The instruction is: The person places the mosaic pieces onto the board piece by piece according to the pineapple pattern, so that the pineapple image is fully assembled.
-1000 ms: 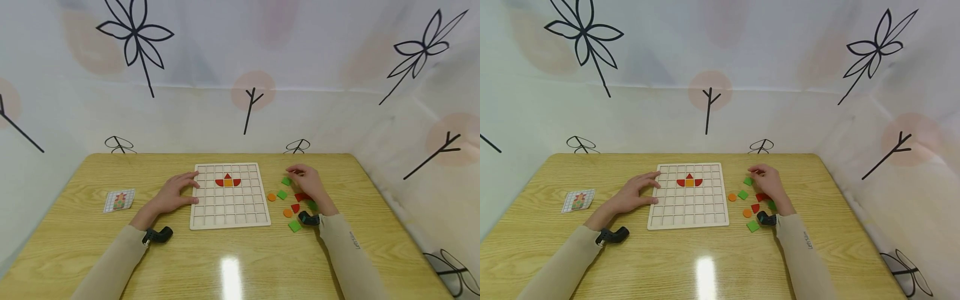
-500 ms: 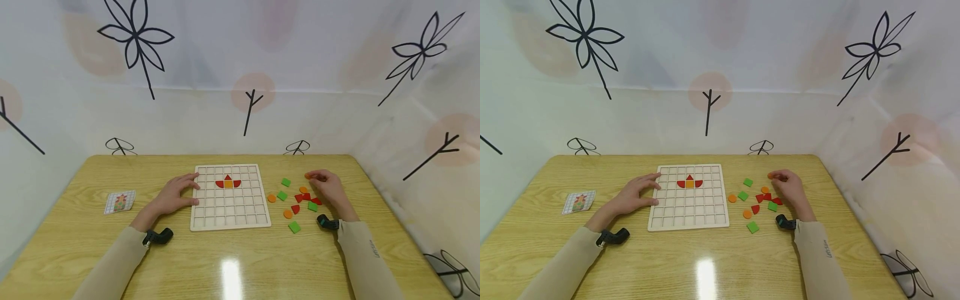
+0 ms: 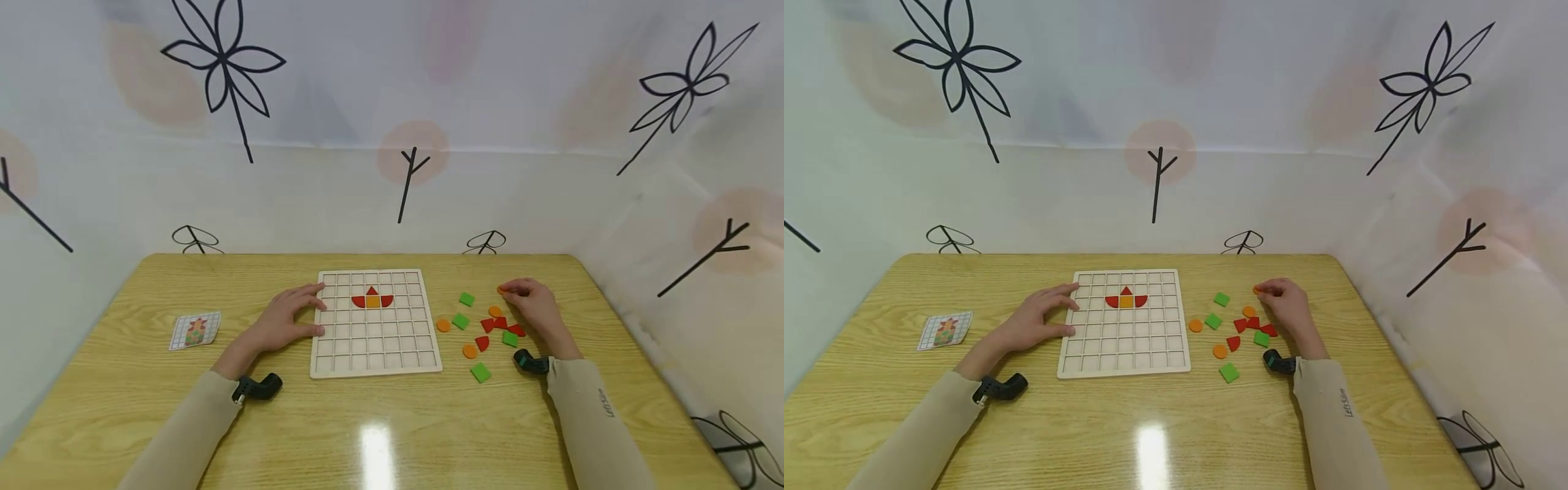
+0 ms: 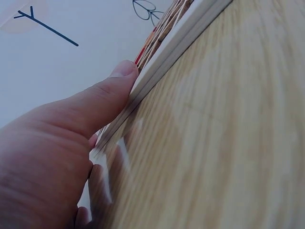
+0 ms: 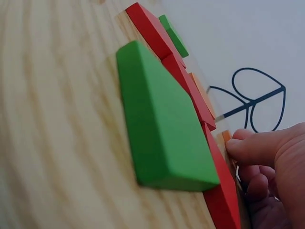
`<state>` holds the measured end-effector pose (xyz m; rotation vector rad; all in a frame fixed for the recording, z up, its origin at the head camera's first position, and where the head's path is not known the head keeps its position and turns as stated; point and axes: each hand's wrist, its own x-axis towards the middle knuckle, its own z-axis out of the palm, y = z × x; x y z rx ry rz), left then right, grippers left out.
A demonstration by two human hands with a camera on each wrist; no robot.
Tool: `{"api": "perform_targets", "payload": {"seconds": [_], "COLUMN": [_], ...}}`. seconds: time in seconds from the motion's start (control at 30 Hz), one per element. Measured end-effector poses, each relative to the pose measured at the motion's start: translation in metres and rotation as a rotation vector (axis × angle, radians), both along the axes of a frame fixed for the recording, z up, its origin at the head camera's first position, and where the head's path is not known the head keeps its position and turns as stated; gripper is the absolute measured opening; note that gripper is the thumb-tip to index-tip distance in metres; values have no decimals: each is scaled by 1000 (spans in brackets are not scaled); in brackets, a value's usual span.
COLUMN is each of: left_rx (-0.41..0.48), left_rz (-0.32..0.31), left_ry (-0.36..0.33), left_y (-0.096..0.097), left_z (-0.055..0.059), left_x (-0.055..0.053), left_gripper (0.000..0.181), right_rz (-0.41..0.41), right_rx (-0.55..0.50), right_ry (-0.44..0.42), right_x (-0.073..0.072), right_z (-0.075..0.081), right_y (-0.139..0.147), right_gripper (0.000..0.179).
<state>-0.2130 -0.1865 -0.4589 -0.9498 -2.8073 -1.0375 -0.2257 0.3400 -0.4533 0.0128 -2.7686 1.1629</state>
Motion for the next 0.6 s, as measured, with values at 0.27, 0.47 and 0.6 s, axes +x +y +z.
{"api": "perform_targets", "payload": {"seconds": [0.27,0.47,0.6], "left_rx": [12,1,6], "left_rz": [-2,-3,-1], "left_ry": [-4,-2,-1], "left_y": [-1,0,0], "left_z": [-2,-4,-3], "left_x": [1,0,0], "left_gripper": [37,38,37], "right_rz": [-26,-2,32], "right_rx": [-81,-110,-116], "right_ry": [-38,-62,-70], "right_x": [1,5,6], "right_z": [1,12,20], "right_y": [-2,-3,-12], "right_gripper": [37,40,40]}}
